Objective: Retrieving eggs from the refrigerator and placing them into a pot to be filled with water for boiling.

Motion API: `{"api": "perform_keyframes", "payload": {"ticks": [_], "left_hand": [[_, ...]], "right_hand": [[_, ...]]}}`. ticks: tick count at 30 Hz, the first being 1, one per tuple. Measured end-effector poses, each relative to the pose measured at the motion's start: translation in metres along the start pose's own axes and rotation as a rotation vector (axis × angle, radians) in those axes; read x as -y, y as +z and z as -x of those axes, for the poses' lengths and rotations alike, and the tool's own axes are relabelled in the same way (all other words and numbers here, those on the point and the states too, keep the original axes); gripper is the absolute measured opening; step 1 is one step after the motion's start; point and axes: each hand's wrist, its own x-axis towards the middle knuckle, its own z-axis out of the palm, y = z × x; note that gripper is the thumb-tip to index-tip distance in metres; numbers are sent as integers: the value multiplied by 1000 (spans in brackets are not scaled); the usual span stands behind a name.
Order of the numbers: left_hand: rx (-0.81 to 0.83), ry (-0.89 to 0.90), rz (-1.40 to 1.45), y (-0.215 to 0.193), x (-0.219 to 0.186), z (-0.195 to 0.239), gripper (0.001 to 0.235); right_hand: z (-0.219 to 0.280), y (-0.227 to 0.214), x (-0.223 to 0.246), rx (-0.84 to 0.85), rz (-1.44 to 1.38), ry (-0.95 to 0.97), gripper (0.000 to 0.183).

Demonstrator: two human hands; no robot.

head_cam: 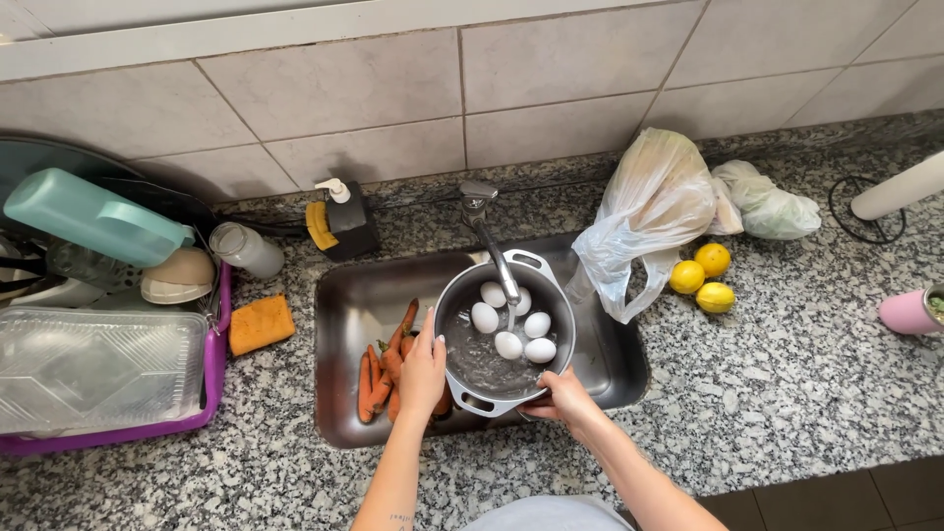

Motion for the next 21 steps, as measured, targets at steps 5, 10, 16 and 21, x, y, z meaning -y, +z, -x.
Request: {"api": "perform_keyframes", "payload": {"ticks": [5,10,16,21], "left_hand": [[5,3,1,-1,0,1,53],[8,2,8,0,2,0,53],[6,9,4,1,4,0,53],[12,3,23,0,4,1,53]], "right_hand": [[-1,0,-1,8,25,1,43],[-2,-1,-1,-3,13,16,42],[0,0,-1,-9,13,14,43],[-1,0,-1,-15,38,2,40]]}}
